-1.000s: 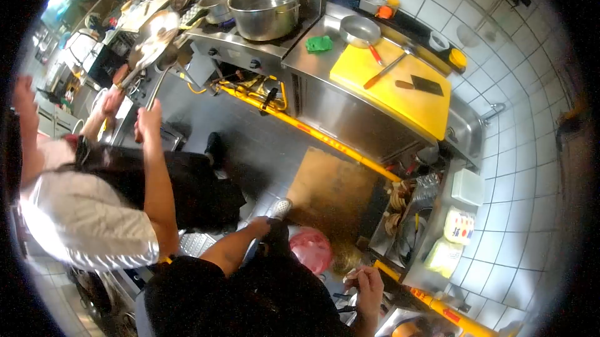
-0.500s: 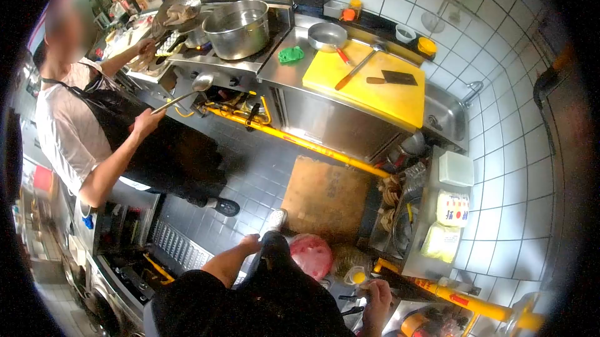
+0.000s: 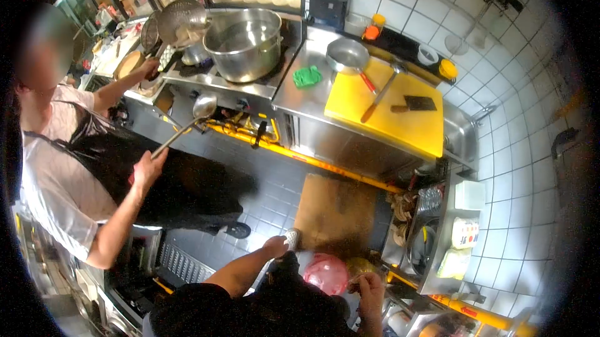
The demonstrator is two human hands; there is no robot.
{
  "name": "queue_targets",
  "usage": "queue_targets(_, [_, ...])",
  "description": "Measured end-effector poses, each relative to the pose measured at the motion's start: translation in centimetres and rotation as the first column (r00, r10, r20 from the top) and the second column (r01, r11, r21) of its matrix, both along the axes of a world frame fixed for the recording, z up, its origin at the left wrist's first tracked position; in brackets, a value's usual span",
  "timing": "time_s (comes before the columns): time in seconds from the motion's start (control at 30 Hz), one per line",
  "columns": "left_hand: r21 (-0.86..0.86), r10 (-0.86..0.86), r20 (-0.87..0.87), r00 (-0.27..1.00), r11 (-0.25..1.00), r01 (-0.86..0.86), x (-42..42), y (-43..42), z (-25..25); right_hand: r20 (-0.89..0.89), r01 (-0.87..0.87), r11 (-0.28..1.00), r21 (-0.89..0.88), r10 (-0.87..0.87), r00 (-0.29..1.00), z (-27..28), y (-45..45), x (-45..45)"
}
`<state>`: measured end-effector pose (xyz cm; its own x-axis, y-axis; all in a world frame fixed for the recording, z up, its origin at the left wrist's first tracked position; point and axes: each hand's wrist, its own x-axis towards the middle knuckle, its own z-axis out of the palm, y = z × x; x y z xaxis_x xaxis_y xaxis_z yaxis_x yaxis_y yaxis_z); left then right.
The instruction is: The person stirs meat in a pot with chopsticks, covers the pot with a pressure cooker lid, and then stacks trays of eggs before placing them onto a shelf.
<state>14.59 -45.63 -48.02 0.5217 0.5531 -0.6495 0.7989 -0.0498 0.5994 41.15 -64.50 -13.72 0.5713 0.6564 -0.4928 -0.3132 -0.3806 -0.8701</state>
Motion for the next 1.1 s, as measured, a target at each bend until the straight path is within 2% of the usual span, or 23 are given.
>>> queue_targets(0.03, [0.055,-0.014,0.069,0.998,0.998,0.01,-0.6,0.8,0.5,0.036,-0.017,1.0,-0.014,0.017,0.999,0.3,0.7,-0.5])
queue_targets(0.13, [0.092,-0.162,0.054,0.985,0.983,0.157,-1.7,3.4,2.0,0.041,-0.042,0.997,0.066,0.04,0.998,1.5,2.7,-1.5])
queue_targets(0.17, [0.1,-0.186,0.056,0.981,0.979,0.18,-2.0,4.0,2.8,0.031,-0.044,0.999,0.025,0.044,0.999,2.0,3.1,-1.5])
queue_targets(0.23, [0.169,-0.142,0.181,0.973,0.979,0.112,-3.1,4.1,1.5,0.071,-0.018,0.997,0.071,0.013,0.997,2.6,4.1,-2.0])
queue_targets(0.27, [0.15,-0.12,0.195,0.973,0.984,0.091,-3.3,4.5,1.4,0.09,-0.007,0.995,0.096,-0.002,0.996,2.7,4.5,-2.2])
queue_targets(0.33, [0.142,-0.132,0.135,0.982,0.983,0.113,-3.2,5.2,2.0,0.07,-0.022,0.993,0.116,0.014,0.997,2.1,4.8,-2.0])
queue_targets(0.37, [0.152,-0.164,0.06,0.985,0.976,0.154,-2.3,6.1,5.1,0.066,-0.018,0.993,0.119,0.01,0.998,1.5,5.2,-1.9])
queue_targets(0.47, [0.269,-0.195,0.146,0.97,0.951,0.151,-2.0,6.7,3.7,0.038,-0.032,0.995,0.095,0.029,0.999,1.6,7.0,-2.2])
queue_targets(0.5, [0.321,-0.166,0.208,0.964,0.943,0.094,-1.6,6.7,2.9,0.025,-0.042,0.996,0.081,0.04,0.999,1.7,7.7,-2.3])
queue_targets(0.6, [0.437,-0.134,0.298,0.945,0.9,-0.01,0.4,7.5,5.7,0.076,-0.122,0.991,0.057,0.117,0.99,-0.2,10.0,-1.8])
queue_targets(0.73, [0.326,-0.091,0.378,0.921,0.945,-0.04,3.8,11.4,17.3,0.06,-0.231,0.966,0.119,0.225,0.973,-2.0,15.1,-0.5])
queue_targets(0.77, [0.307,-0.079,0.398,0.914,0.95,-0.052,4.6,12.3,19.9,0.089,-0.25,0.961,0.121,0.241,0.967,-1.1,17.0,-0.5])
queue_targets(0.97, [0.084,0.022,0.696,0.717,0.99,-0.112,7.7,18.6,27.9,0.142,-0.493,0.84,0.227,0.473,0.87,-2.7,28.8,2.6])
queue_targets(1.07, [0.033,0.114,0.655,0.747,0.983,-0.179,9.4,21.8,32.8,0.232,-0.574,0.773,0.27,0.527,0.818,-2.0,34.7,3.9])
queue_targets(1.1, [0.067,0.148,0.666,0.731,0.964,-0.256,10.2,22.6,33.1,0.258,-0.593,0.752,0.288,0.535,0.804,-2.0,36.5,4.5])
